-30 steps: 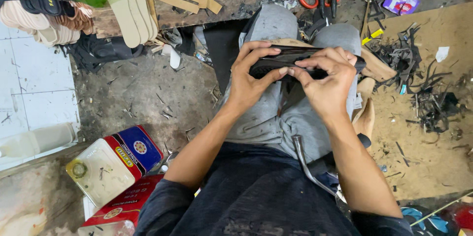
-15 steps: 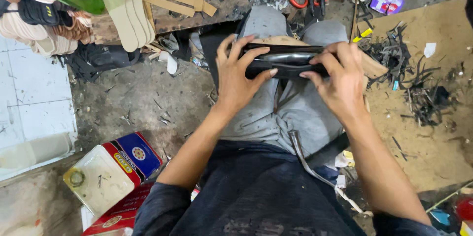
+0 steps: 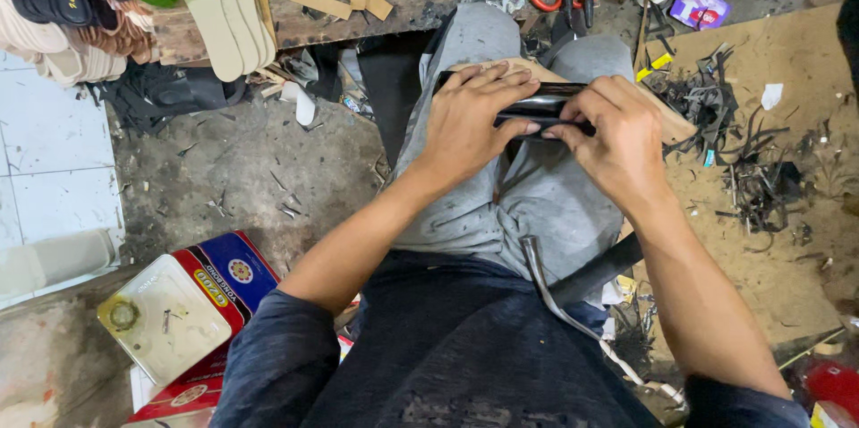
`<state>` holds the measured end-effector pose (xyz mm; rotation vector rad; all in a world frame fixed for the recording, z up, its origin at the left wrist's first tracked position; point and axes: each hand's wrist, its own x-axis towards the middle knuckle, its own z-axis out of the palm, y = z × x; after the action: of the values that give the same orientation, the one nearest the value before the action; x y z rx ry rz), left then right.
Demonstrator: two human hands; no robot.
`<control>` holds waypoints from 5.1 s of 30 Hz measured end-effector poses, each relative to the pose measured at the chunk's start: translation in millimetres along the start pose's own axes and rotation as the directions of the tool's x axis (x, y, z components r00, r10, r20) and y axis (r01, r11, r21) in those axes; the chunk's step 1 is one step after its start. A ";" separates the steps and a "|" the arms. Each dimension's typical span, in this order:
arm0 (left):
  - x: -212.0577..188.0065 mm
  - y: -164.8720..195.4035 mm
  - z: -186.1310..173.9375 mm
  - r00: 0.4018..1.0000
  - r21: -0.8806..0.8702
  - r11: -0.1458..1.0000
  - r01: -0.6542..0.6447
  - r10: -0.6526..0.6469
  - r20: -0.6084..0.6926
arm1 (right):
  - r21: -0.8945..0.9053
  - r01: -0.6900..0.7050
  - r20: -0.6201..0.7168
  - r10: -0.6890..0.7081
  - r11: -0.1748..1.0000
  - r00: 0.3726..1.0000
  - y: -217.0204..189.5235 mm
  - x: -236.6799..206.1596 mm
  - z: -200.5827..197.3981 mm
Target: The person uses a curved metal tool to press and shape the sole of a black high-heeled shoe. They repeatedly tap the tool against the shoe's sole and heel, then press the sole with their fingers to ensure it adheres properly.
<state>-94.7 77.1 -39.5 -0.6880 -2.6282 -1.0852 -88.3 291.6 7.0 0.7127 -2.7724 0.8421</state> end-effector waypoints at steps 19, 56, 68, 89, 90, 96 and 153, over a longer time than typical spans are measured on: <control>19.9 12.1 25.5 0.967 -0.024 0.975 -0.220 0.221 0.124 | 0.070 0.102 -0.002 -0.102 0.992 0.995 19.1 -7.2 -25.0; 27.8 34.7 19.6 0.986 -0.238 0.962 -0.133 0.152 0.063 | 0.510 -0.173 0.030 0.184 0.842 0.983 76.2 -36.7 -6.4; 47.8 46.2 2.0 0.979 -0.193 0.975 -0.107 0.137 0.149 | 0.751 -0.310 0.034 0.436 0.583 0.899 62.7 -34.5 -6.0; 16.9 69.9 -92.9 0.997 -0.472 0.880 -0.054 0.071 0.018 | 0.217 0.142 -0.357 -0.057 0.966 0.932 -60.5 -2.5 -44.1; 16.9 70.0 -92.3 0.997 -0.478 0.876 -0.059 0.076 0.015 | 0.228 0.156 -0.346 -0.070 0.961 0.936 -59.2 -2.5 -45.1; 13.7 67.9 -86.4 0.998 -0.516 0.855 -0.050 0.059 0.000 | 0.272 0.157 -0.333 -0.060 0.950 0.941 -54.1 -3.2 -45.4; 4.1 8.7 -6.8 0.971 0.190 0.952 -0.238 0.233 0.050 | 0.228 0.043 -0.149 -0.008 0.973 0.989 41.8 -21.8 -4.7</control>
<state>-93.8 79.1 -27.9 -0.9469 -2.5469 -0.7446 -89.5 333.3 -15.4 0.6895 -2.5564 1.1753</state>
